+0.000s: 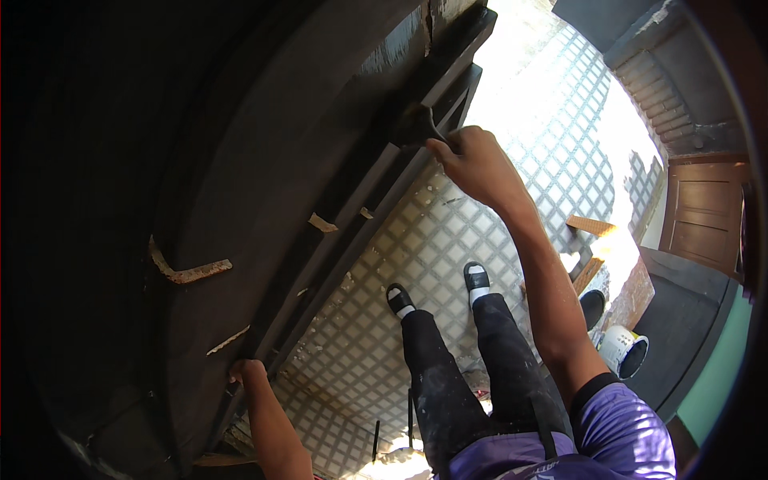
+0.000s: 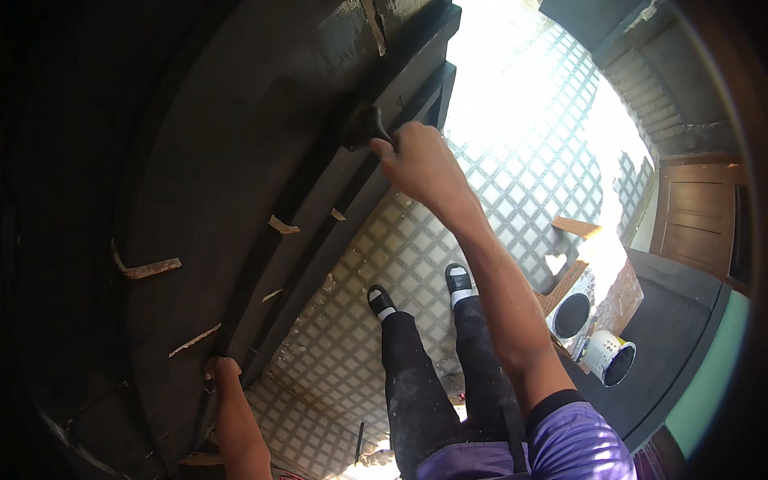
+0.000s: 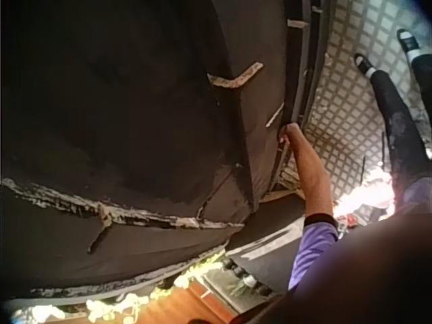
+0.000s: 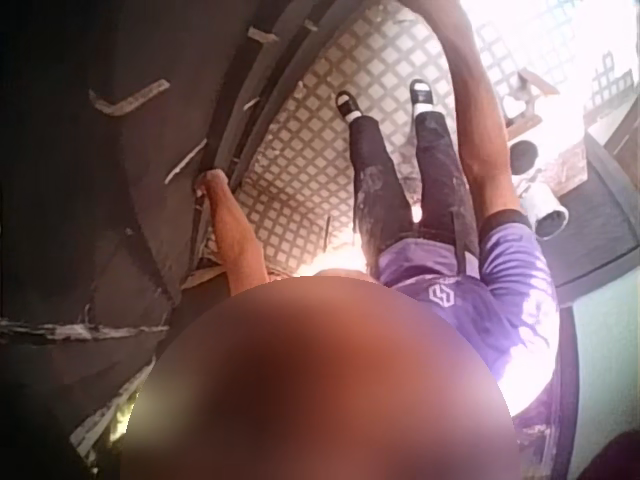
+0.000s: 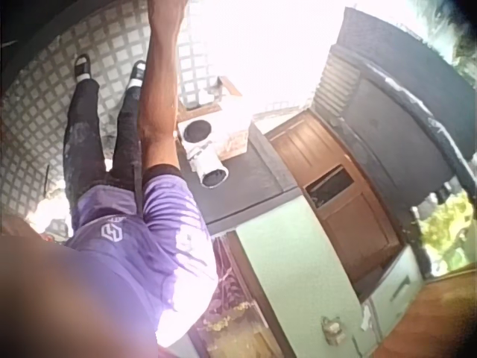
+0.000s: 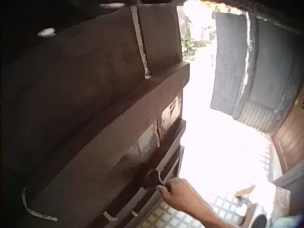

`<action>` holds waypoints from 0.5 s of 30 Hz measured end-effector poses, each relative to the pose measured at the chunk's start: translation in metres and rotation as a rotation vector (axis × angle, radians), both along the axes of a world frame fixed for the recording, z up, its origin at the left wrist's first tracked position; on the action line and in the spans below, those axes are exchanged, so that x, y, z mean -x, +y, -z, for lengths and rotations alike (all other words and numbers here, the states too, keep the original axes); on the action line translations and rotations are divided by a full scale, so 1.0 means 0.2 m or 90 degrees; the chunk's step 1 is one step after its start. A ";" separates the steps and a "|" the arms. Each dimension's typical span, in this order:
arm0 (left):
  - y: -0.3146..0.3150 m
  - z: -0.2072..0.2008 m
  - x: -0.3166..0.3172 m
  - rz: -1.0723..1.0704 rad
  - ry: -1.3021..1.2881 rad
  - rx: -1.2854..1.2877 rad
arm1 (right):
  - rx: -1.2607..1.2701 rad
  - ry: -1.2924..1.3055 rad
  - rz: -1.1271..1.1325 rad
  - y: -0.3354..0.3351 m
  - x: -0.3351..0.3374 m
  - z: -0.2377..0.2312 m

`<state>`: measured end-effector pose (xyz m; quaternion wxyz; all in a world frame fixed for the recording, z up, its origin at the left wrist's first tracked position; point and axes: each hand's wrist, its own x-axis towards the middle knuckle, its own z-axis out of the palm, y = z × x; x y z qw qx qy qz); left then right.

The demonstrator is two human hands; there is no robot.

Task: Painting a wooden gate with a dark colored paint using a brush.

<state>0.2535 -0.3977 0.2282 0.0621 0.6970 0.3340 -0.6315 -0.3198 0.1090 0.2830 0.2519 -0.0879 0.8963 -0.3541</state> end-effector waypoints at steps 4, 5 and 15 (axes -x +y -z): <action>-0.01 0.01 0.01 -0.002 -0.007 0.003 | 0.111 0.040 0.051 -0.01 -0.06 -0.40; -0.01 0.01 0.02 0.024 0.014 -0.004 | 0.236 0.083 0.095 -0.01 -0.07 -0.35; 0.00 -0.06 0.16 0.102 0.075 -0.063 | 0.022 0.087 0.026 -0.13 -0.14 -0.18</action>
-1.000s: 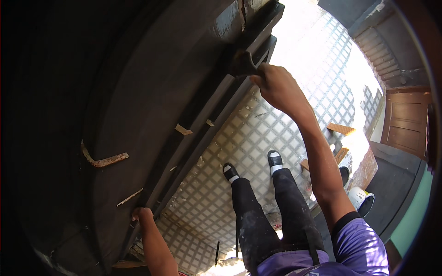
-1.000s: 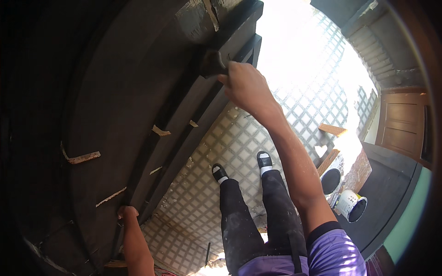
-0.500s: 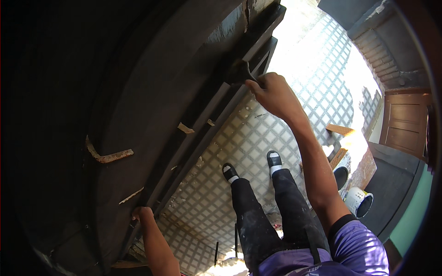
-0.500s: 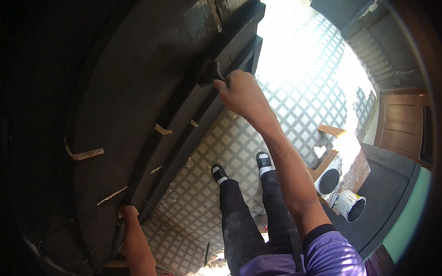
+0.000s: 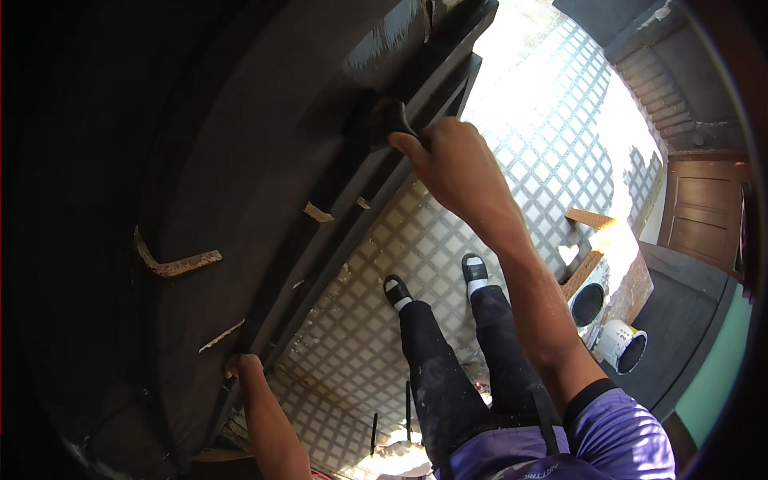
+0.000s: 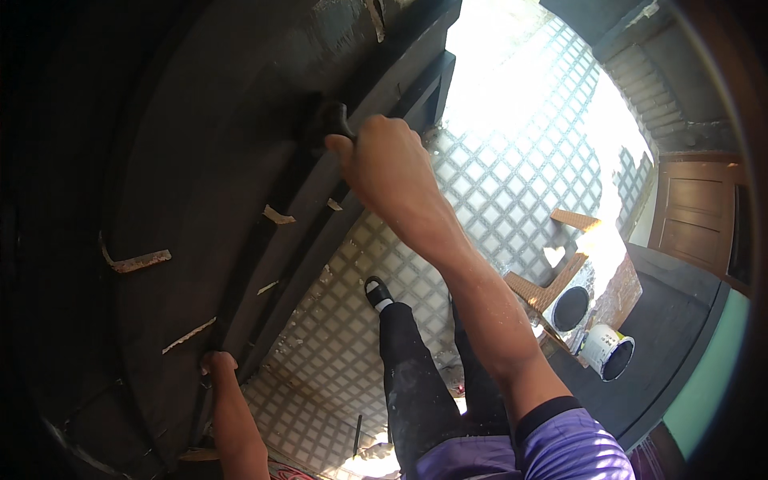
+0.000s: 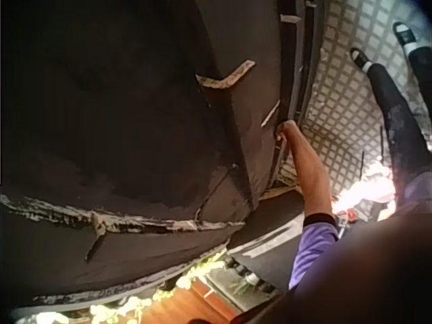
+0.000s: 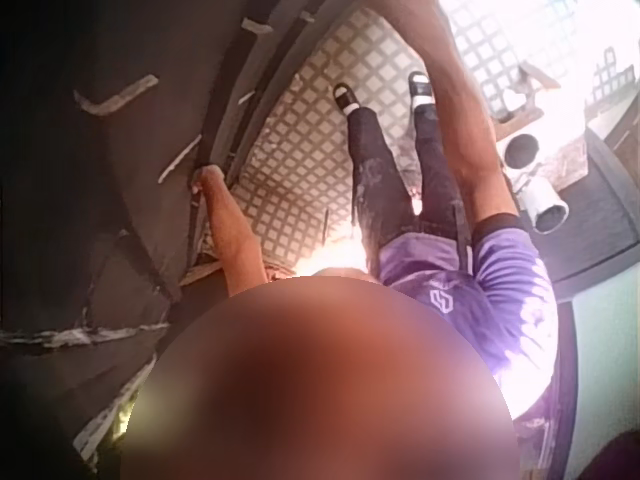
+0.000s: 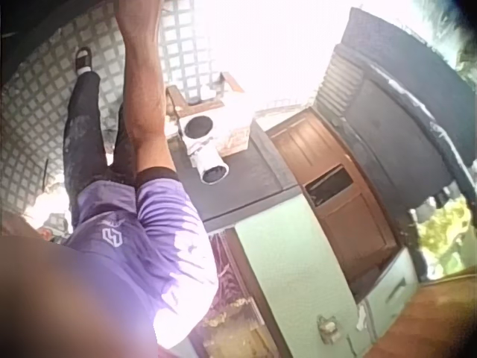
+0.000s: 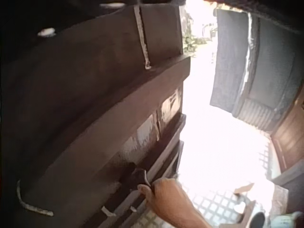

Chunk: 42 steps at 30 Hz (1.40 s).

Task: Painting a wooden gate with a dark colored paint using a brush.

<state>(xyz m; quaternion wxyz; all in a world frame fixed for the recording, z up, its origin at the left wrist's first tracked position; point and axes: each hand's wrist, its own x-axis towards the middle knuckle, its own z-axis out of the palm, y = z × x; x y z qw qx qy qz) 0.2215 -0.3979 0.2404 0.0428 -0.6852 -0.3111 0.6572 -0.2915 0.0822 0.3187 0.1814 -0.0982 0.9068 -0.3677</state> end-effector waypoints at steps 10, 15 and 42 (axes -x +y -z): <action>-0.06 0.05 -0.05 0.010 0.011 0.015 | 0.058 -0.175 0.042 0.07 -0.02 0.23; -0.06 0.01 -0.07 0.001 -0.005 0.017 | 0.139 -0.068 0.041 0.02 -0.06 -0.11; 0.13 -0.07 0.00 -0.112 -0.028 0.113 | 0.198 -0.187 -0.008 -0.02 -0.21 -0.17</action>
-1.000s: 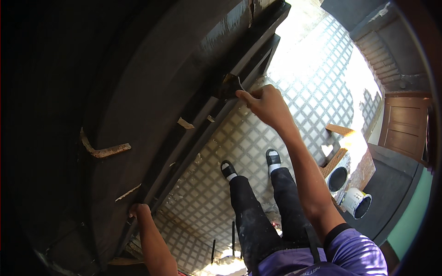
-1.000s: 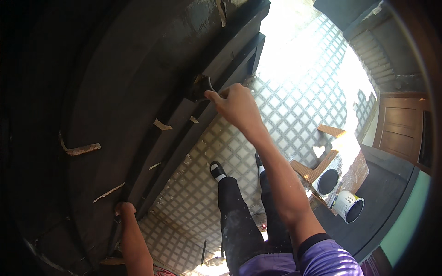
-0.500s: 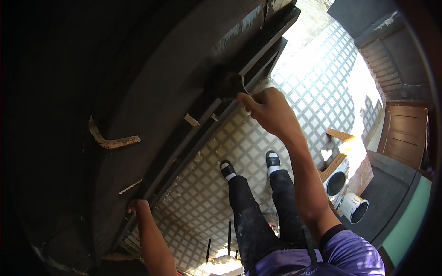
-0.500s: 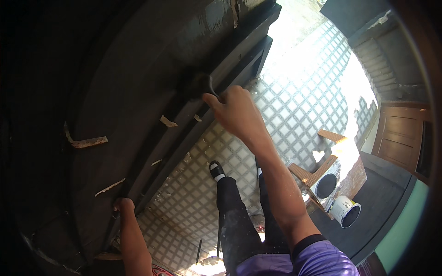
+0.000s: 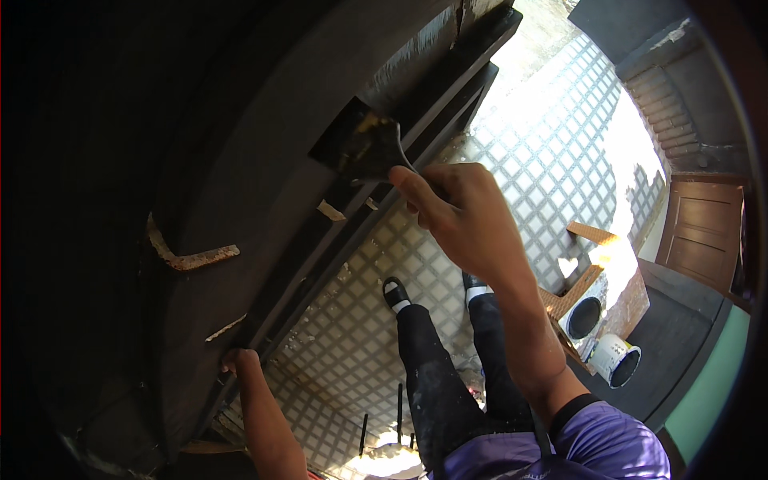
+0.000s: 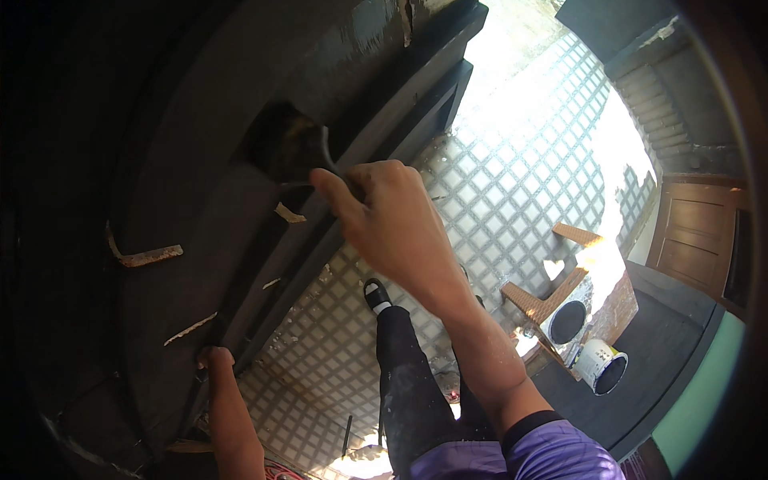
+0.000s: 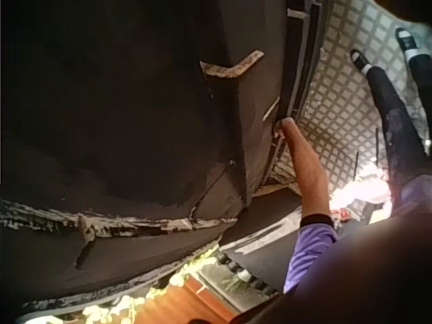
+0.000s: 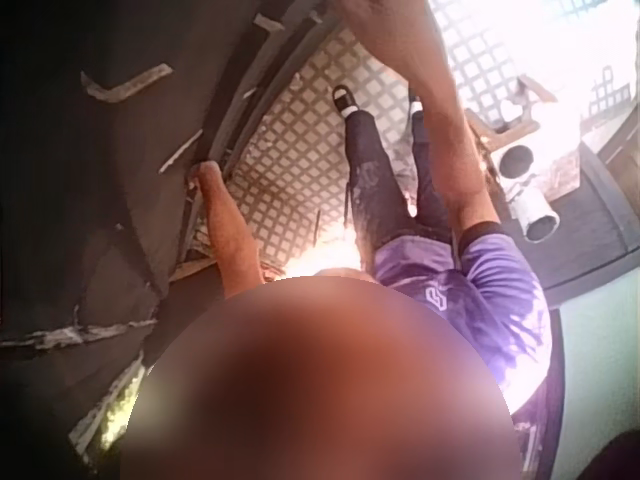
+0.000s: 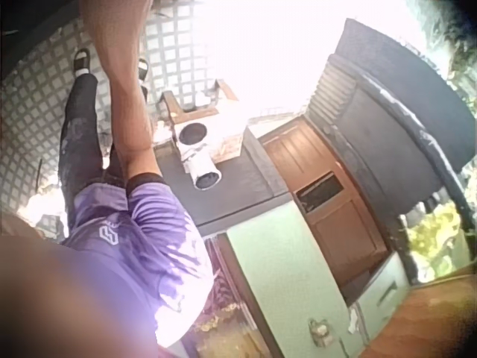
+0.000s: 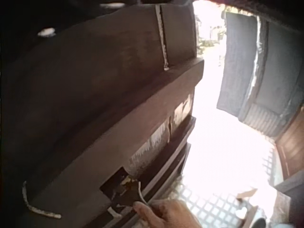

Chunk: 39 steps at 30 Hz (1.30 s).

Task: Painting a wooden gate with a dark colored paint using a brush.

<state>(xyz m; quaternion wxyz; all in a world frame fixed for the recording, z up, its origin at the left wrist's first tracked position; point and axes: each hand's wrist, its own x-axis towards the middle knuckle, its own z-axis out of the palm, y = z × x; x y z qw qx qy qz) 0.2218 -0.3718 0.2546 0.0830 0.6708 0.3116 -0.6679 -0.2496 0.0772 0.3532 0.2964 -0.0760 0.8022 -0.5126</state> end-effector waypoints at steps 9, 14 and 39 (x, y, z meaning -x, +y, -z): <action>0.22 0.32 0.36 0.165 -0.594 0.407 | -0.026 -0.050 0.063 0.06 0.14 0.50; 0.25 0.38 0.40 0.112 -0.827 0.552 | 0.101 0.083 0.018 0.13 0.25 -0.11; 0.11 0.40 0.24 -0.074 -0.754 0.544 | -0.209 0.052 0.014 0.26 0.59 0.36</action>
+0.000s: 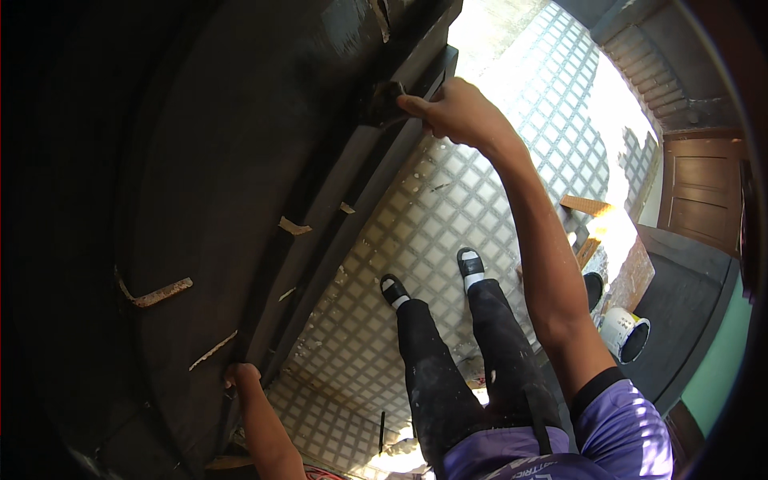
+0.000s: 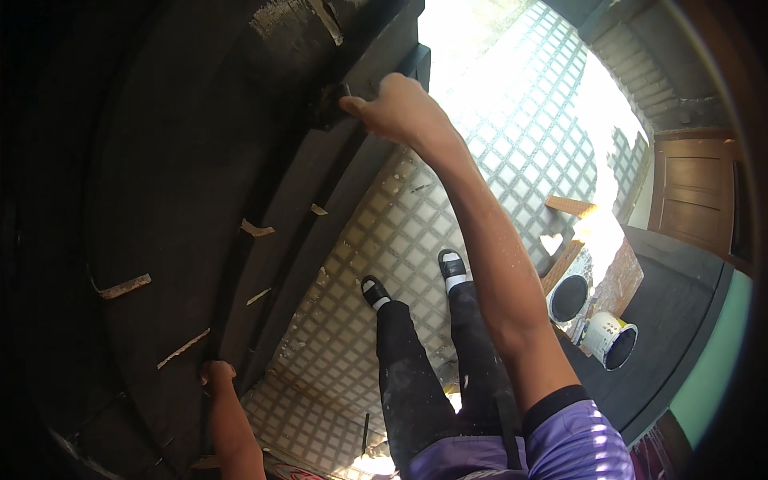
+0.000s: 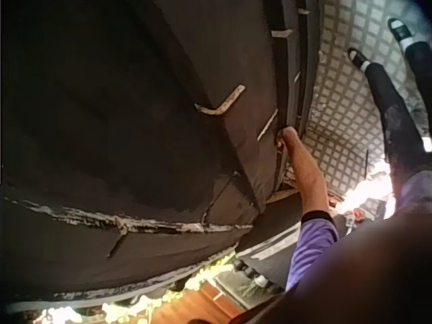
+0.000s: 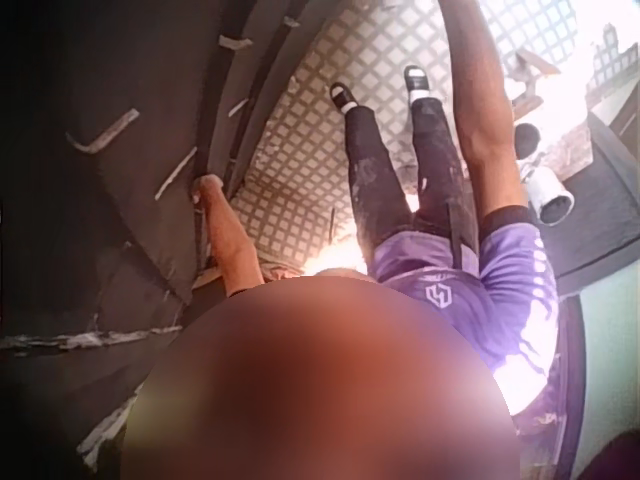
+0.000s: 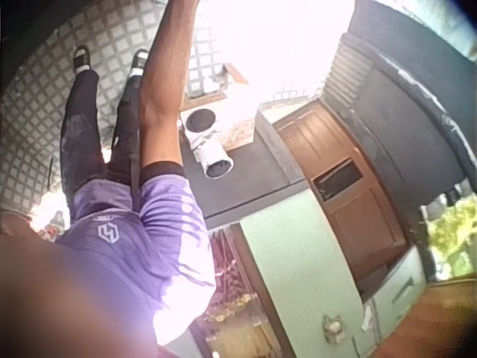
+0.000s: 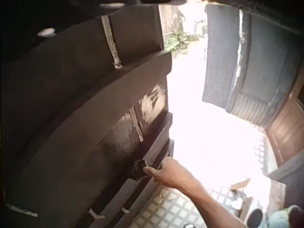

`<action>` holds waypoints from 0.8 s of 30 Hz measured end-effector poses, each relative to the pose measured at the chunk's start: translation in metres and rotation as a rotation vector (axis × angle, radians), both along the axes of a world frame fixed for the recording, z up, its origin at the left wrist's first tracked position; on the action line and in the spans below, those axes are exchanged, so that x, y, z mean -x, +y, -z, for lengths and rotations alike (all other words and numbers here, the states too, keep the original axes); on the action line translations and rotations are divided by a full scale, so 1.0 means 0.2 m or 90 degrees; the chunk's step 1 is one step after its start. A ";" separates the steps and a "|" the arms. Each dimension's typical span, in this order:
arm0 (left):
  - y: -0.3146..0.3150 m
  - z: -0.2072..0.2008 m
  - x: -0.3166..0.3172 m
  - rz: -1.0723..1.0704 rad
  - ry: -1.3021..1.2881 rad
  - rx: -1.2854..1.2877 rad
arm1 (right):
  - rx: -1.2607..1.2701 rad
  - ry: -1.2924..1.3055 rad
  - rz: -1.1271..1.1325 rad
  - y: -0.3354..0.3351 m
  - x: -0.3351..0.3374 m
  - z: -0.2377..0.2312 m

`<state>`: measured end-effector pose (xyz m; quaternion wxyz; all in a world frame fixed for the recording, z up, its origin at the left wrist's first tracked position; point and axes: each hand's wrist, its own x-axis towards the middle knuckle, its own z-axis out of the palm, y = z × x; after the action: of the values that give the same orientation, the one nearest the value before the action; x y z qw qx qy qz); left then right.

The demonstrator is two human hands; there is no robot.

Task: Painting a wooden gate with a dark colored paint using a brush.

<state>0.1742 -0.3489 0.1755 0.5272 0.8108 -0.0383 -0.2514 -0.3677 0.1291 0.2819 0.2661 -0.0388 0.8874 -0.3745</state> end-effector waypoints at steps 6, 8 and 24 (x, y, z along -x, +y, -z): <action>0.15 0.06 0.15 0.046 -0.016 0.053 | 0.130 0.243 0.069 0.11 0.07 -0.27; 0.14 0.01 0.11 0.034 -0.021 0.064 | 0.310 0.151 0.076 0.12 0.13 -0.07; 0.10 0.07 0.14 -0.027 -0.063 0.008 | 0.115 0.298 -0.025 -0.17 -0.42 -0.21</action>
<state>0.1465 -0.3282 0.1608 0.5351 0.8194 -0.0486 -0.1995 -0.2834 0.0944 0.3238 0.0558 -0.1656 0.8867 -0.4280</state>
